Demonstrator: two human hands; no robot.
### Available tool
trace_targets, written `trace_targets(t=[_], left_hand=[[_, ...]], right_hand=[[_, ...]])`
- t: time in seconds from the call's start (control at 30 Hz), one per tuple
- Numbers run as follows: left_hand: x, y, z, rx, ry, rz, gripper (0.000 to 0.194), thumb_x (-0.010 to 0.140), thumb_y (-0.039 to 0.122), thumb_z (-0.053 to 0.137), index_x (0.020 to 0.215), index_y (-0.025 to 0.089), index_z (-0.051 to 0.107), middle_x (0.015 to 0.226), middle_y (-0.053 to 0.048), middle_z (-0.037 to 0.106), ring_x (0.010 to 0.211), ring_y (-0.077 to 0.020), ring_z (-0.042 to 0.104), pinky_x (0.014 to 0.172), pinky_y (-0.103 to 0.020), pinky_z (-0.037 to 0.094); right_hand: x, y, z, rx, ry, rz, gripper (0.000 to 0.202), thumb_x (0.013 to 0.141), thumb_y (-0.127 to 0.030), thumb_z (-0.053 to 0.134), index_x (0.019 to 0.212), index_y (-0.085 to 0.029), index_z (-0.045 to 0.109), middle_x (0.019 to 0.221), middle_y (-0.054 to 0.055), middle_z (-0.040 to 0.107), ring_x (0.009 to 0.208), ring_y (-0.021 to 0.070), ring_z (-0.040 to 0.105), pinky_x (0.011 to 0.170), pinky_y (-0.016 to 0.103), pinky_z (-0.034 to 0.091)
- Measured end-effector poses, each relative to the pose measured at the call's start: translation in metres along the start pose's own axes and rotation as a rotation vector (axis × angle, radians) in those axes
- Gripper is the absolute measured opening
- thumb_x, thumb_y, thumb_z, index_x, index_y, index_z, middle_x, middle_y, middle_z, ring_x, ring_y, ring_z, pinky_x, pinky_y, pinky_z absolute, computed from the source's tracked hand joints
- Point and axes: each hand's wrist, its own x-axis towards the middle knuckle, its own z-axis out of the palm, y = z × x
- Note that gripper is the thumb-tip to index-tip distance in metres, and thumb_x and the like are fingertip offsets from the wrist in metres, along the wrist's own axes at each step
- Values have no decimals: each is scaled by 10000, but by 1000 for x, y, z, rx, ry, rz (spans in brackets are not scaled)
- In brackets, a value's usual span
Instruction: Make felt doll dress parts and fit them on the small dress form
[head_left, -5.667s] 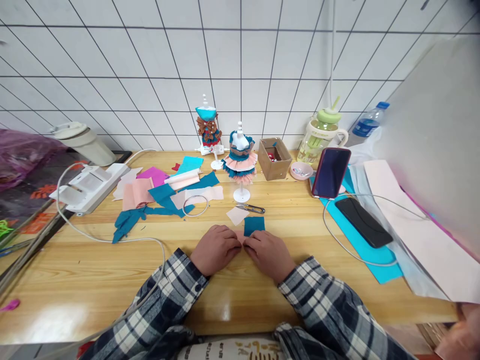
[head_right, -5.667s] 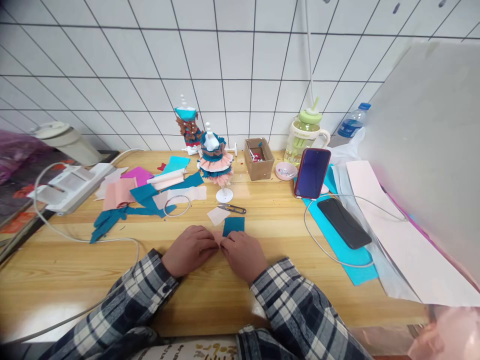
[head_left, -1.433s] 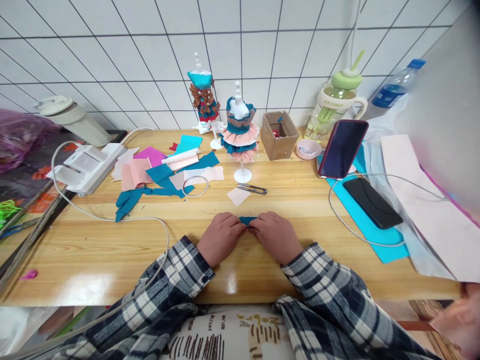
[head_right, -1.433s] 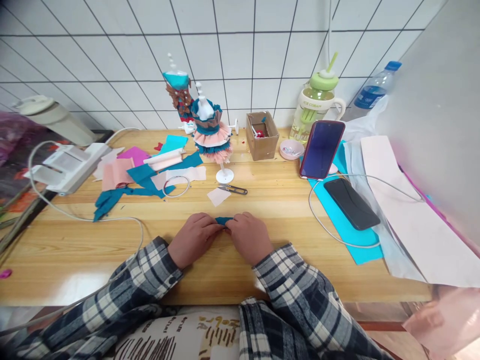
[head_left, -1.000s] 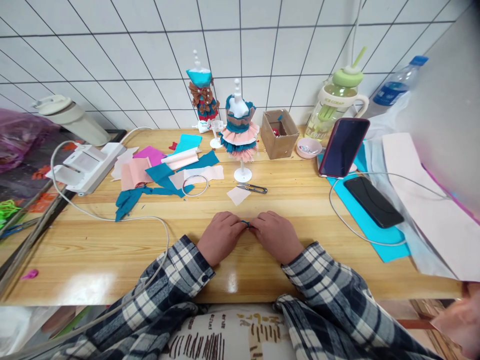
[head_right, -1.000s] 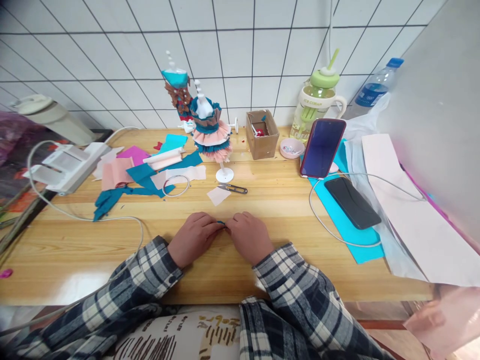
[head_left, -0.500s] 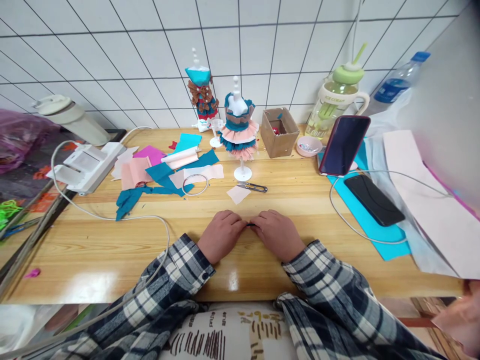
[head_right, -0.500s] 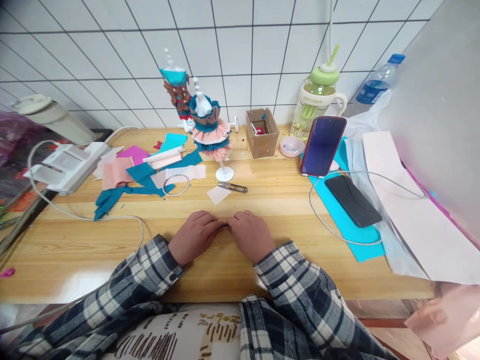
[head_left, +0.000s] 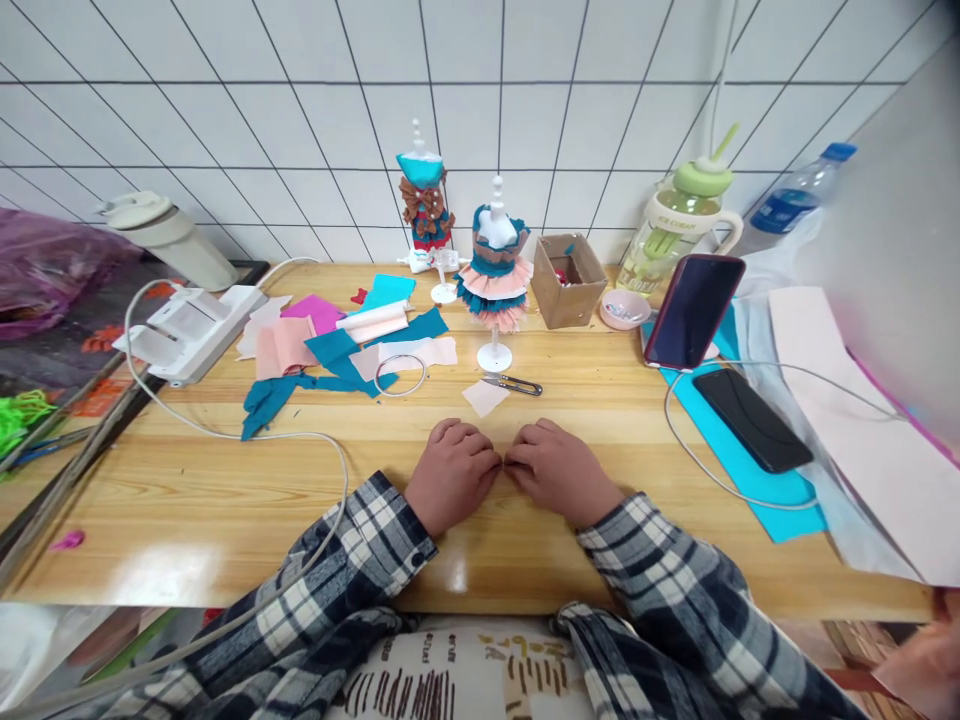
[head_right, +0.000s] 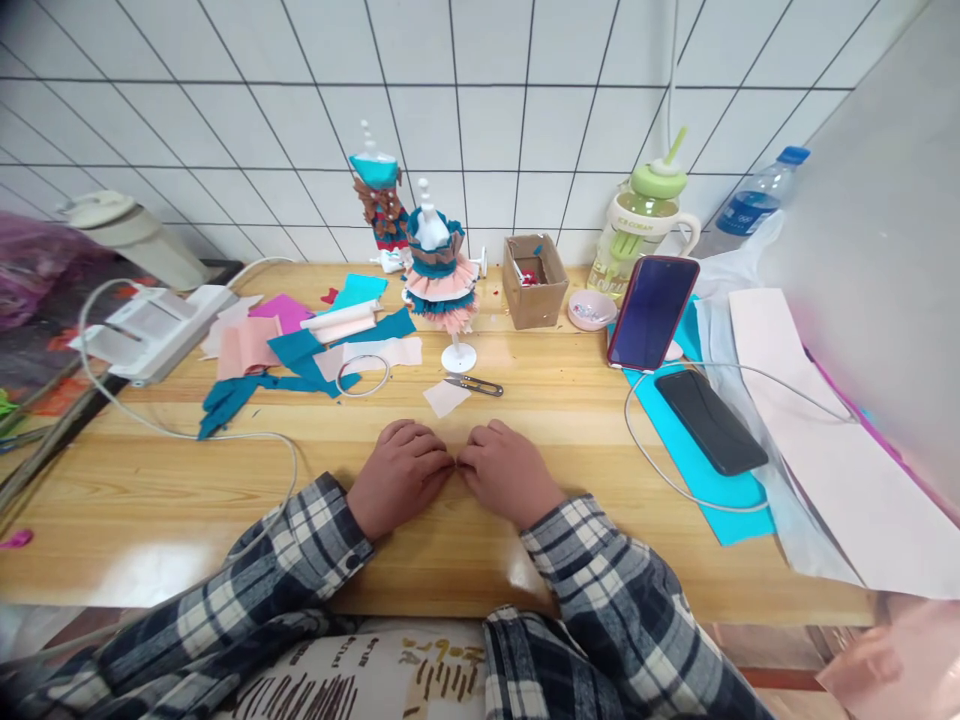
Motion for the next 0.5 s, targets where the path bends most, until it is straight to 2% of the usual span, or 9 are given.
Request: trace_targets(t=[0.07, 0.17, 0.23, 0.3, 0.4, 0.5], left_hand=[[0, -1, 0, -18, -7, -1, 195, 891, 276, 503, 834, 220, 681, 836, -24, 667, 903, -190, 526, 908, -401, 357], [-1, -2, 0, -28, -13, -10, 207, 896, 282, 497, 839, 227, 689, 837, -28, 661, 900, -193, 522, 889, -398, 368], [-1, -2, 0, -26, -10, -14, 203, 893, 275, 501, 839, 230, 692, 831, -27, 656, 895, -195, 521, 881, -400, 377], [-3, -3, 1, -22, 2, -21, 190, 884, 259, 510, 845, 224, 693, 881, -37, 654, 913, -199, 522, 874, -399, 390], [-4, -5, 2, -22, 33, -30, 175, 865, 216, 520, 865, 212, 695, 1014, -65, 636, 975, -210, 524, 892, -405, 401], [-4, -6, 2, -25, 43, -32, 181, 866, 209, 514, 893, 209, 693, 1017, -69, 635, 998, -215, 525, 908, -408, 405]], right_hand=[[12, 8, -3, 107, 47, -43, 194, 884, -316, 537, 957, -204, 677, 963, 49, 628, 917, 171, 518, 851, 294, 397], [33, 18, 1, 69, 109, -43, 289, 893, -152, 462, 1146, -155, 602, 1122, 76, 613, 1046, 176, 500, 950, 311, 359], [41, 19, 6, -6, 89, -19, 363, 873, -95, 453, 1214, -143, 567, 1198, 101, 576, 1097, 191, 472, 961, 327, 352], [41, 16, 10, -36, 62, 6, 369, 864, -103, 472, 1214, -154, 577, 1176, 108, 570, 1087, 196, 472, 943, 323, 360], [29, 8, 10, 9, 12, 0, 289, 868, -197, 524, 1136, -193, 634, 1049, 80, 597, 998, 184, 504, 894, 298, 379], [15, 3, 7, 76, -6, 9, 262, 901, -256, 489, 1106, -221, 647, 983, 54, 624, 922, 171, 528, 829, 287, 398]])
